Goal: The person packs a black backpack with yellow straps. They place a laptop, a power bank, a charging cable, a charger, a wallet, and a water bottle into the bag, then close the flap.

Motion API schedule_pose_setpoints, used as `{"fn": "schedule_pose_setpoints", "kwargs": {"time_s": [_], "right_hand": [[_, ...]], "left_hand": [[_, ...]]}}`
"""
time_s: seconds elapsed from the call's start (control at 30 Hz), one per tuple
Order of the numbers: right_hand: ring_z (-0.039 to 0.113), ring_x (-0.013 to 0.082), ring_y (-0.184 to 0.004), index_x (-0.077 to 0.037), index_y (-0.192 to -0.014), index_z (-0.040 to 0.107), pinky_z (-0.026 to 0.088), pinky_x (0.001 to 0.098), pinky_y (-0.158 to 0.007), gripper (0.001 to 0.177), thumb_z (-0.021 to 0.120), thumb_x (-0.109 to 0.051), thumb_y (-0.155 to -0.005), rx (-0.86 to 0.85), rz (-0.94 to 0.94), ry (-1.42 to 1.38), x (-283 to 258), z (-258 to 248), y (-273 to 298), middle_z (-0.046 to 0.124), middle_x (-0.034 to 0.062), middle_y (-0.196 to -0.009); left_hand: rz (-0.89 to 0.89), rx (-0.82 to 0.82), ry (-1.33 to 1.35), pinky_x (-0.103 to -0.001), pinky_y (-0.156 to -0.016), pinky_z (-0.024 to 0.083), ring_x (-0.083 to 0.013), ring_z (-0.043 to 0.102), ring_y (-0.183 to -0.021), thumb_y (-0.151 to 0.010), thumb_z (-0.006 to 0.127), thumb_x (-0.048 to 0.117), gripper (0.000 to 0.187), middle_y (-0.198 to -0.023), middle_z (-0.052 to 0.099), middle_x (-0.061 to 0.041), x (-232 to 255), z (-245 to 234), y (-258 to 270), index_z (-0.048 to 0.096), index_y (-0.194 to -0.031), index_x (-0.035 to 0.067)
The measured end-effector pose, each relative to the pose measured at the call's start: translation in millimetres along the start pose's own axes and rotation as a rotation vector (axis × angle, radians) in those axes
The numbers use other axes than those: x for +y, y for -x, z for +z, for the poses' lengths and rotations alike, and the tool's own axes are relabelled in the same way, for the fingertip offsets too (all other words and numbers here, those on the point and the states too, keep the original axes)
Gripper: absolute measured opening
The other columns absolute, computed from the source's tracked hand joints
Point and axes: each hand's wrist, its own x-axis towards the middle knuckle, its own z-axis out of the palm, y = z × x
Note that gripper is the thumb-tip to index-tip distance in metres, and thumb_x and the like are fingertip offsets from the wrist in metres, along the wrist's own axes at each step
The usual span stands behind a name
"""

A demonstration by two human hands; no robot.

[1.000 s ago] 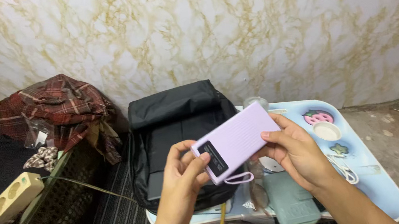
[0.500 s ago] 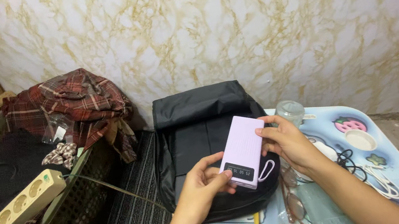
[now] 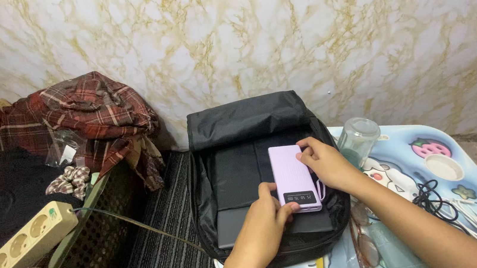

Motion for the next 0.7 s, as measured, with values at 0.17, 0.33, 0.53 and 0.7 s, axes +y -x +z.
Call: {"fn": "schedule_pose_setpoints", "kwargs": {"time_s": [0.17, 0.33, 0.53, 0.7], "right_hand": [[0.065, 0.0262, -0.096, -0.001, -0.120, 0.065, 0.053, 0.0359, -0.085, 0.037, 0.065, -0.026, -0.093, 0.037, -0.050, 0.232, -9.6, 5.7, -0.5, 0.061, 0.0158, -0.110], [0.065, 0.0314, -0.098, -0.002, -0.132, 0.059, 0.052, 0.0388, -0.088, 0.044, 0.061, -0.023, -0.093, 0.044, -0.127, 0.253, -38.8, -4.6, 21.8, 0.061, 0.0168, -0.114], [0.059, 0.0346, -0.109, -0.006, -0.113, 0.062, 0.047, 0.0420, -0.092, 0.040, 0.074, -0.028, -0.082, 0.087, -0.470, 0.410, -72.3, -26.8, 96.4, 0.060, 0.0149, -0.117], [0.060, 0.0310, -0.108, -0.008, -0.116, 0.059, 0.049, 0.0388, -0.091, 0.062, 0.088, -0.037, -0.069, -0.114, -0.206, 0.371, -82.2, -28.8, 109.7, 0.059, 0.0112, -0.110]], "left_hand": [[0.030, 0.020, -0.085, -0.040, -0.073, 0.052, -0.0339, 0.068, -0.077, -0.094, 0.069, 0.029, 0.054, -0.077, 0.068, -0.019, -5.4, 2.3, -1.0, 0.045, -0.128, -0.005], [0.108, 0.127, -0.228, -0.046, -0.078, 0.052, -0.0410, 0.068, -0.091, -0.095, 0.071, 0.035, 0.056, -0.089, 0.069, -0.022, -3.1, 7.6, 3.2, 0.050, -0.127, -0.007], [0.139, 0.207, -0.546, -0.044, -0.094, 0.043, -0.0338, 0.055, -0.110, -0.068, 0.088, 0.041, 0.094, -0.121, 0.061, -0.017, 2.1, -4.0, 6.3, 0.052, -0.142, -0.003], [0.334, 0.179, -0.570, -0.046, -0.100, 0.032, -0.0317, 0.047, -0.119, -0.069, 0.088, 0.035, 0.083, -0.129, 0.058, -0.014, -8.1, -6.0, -0.9, 0.056, -0.134, -0.005]]}}
